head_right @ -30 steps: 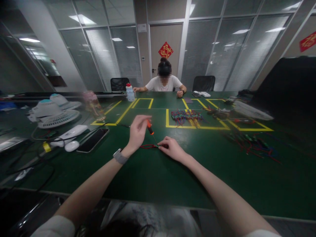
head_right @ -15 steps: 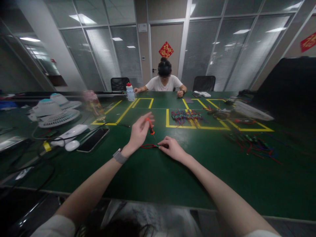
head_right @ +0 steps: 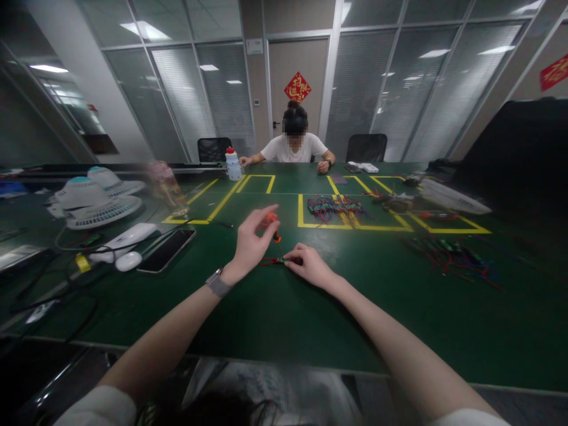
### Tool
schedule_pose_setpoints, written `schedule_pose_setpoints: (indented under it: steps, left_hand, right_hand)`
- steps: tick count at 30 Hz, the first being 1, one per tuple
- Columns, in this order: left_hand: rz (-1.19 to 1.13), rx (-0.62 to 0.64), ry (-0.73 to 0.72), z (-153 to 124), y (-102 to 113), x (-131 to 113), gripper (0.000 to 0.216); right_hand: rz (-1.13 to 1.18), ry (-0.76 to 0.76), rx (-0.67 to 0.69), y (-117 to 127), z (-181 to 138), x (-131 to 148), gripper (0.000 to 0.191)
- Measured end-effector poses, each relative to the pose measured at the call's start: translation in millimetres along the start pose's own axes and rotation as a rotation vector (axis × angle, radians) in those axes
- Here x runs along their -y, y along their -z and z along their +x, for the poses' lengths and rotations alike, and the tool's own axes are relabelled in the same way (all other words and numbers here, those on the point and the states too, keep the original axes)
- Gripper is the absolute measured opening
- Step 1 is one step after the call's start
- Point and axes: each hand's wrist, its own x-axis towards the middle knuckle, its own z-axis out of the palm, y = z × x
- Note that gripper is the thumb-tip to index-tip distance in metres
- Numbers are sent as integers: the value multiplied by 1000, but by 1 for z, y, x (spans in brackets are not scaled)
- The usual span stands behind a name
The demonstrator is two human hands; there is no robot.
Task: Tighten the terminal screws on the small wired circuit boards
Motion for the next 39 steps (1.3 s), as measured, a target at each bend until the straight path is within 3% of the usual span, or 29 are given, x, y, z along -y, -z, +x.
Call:
schedule_pose_setpoints:
  steps: [4,10,18,25,32,39]
  left_hand:
    - [157,-73,-20,-1,2,-1,24]
    - [5,7,-6,-1,-1,5,38]
    - [85,-1,-52,1,3,2,25]
    - [8,82,-71,0,1,3,43]
    - [98,-37,-65,1,2,3,24]
    - [34,58,-106,0,2,1,38]
  right_hand:
    - [1,0,-1,-1,0,-1,17]
    - [39,1,4,0,0,-1,22]
    - [84,-8,8,1,1,-1,18]
    - [106,-15,17,1,1,-2,18]
    - [82,-18,1,-1,1,-4,17]
    - [103,-22,14,0,1,-4,16]
